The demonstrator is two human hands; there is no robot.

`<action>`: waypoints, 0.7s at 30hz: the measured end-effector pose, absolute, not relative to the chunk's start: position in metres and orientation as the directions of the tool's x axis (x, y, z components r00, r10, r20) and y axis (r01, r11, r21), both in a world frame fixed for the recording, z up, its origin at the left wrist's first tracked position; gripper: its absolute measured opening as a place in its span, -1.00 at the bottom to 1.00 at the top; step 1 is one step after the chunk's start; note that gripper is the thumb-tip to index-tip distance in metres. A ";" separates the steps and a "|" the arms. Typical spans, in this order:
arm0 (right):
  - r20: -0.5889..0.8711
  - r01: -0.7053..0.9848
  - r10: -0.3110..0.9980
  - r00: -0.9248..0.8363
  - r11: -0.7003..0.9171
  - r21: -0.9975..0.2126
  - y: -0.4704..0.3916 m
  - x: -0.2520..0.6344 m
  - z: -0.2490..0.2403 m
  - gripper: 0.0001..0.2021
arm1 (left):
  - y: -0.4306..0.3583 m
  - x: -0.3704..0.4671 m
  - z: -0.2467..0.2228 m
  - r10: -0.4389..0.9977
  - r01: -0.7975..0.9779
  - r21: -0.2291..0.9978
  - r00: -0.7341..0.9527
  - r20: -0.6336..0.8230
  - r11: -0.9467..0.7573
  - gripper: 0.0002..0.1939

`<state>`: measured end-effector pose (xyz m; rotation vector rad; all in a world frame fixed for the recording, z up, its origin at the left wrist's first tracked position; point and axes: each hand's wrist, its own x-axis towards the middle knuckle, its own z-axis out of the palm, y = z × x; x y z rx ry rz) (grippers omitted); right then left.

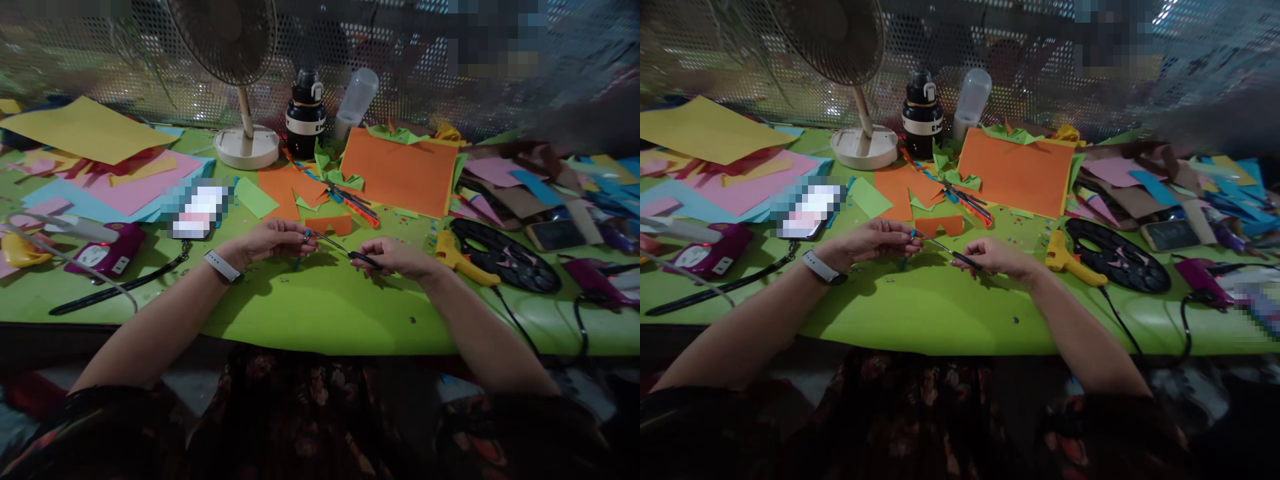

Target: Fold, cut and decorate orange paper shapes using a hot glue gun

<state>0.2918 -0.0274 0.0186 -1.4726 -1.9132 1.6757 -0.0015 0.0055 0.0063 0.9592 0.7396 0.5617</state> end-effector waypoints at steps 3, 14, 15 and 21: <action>-0.435 0.531 0.759 -0.484 -0.140 -0.836 -0.026 0.293 0.018 -0.58 | 0.006 -0.003 0.006 0.722 -0.107 0.882 0.623 -0.301 0.459 -0.87; -0.436 0.532 0.752 -0.494 -0.135 -0.836 -0.026 0.295 0.016 -0.61 | 0.005 -0.002 0.008 0.728 -0.131 0.868 0.612 -0.309 0.478 -0.92; -0.436 0.529 0.751 -0.496 -0.137 -0.837 -0.026 0.295 0.016 -0.61 | 0.005 -0.002 0.008 0.727 -0.135 0.865 0.613 -0.311 0.484 -0.93; -0.433 0.511 0.741 -0.513 -0.141 -0.848 -0.027 0.293 0.016 -0.64 | 0.004 -0.001 0.010 0.709 -0.143 0.853 0.633 -0.312 0.503 -0.93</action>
